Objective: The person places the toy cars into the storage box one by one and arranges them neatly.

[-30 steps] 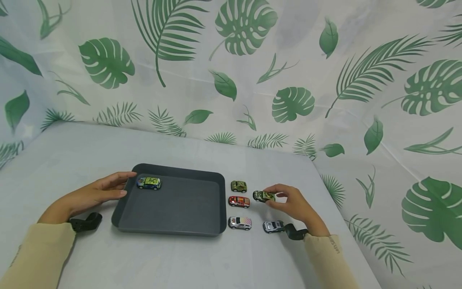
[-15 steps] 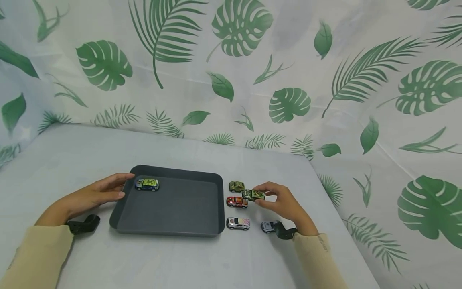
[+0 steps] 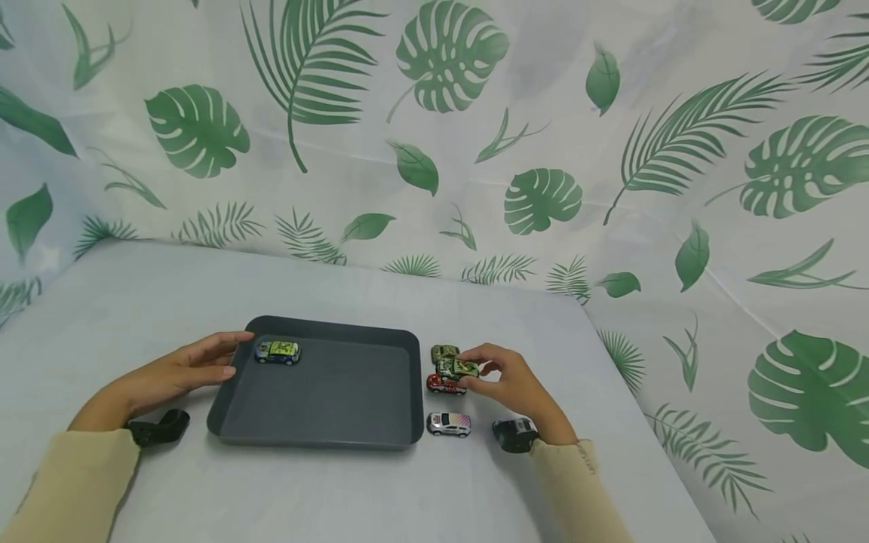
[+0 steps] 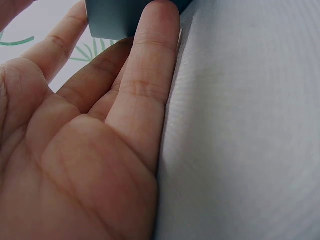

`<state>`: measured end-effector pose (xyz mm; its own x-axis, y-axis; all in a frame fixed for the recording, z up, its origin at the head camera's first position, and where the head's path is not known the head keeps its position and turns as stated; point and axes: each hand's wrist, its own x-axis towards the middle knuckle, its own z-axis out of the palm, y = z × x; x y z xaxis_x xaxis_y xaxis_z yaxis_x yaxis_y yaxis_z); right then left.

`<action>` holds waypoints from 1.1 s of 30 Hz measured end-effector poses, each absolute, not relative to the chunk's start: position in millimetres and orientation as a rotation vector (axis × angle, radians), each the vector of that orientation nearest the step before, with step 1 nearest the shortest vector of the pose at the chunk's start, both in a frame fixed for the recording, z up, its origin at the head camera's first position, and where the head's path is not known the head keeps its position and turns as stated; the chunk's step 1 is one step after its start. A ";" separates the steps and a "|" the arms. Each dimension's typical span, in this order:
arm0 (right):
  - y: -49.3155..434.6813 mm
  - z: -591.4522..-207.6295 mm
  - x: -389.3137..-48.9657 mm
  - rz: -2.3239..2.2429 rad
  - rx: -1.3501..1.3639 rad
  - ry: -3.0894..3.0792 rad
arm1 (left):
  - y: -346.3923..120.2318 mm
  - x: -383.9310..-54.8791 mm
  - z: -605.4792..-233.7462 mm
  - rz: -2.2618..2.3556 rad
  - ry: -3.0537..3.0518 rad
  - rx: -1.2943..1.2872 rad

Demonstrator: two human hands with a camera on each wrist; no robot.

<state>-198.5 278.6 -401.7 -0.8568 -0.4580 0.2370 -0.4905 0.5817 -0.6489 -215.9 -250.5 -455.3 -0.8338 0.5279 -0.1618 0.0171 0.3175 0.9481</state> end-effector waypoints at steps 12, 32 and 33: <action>259.3 -403.6 -203.8 1.244 0.897 -2.691 | -251.8 -215.3 -454.3 1.541 2.143 0.518; 221.2 -400.9 -211.4 1.380 0.986 -2.654 | -251.5 -214.5 -451.3 1.551 2.145 0.492; 219.1 -400.5 -211.7 1.387 0.992 -2.652 | -251.6 -214.4 -451.2 1.552 2.143 0.493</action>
<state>-211.7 219.1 -400.5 -0.8021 -0.5339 0.2673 -0.5241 0.4149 -0.7438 -214.4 -251.6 -451.2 -0.8369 0.5278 -0.1451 0.0267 0.3041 0.9523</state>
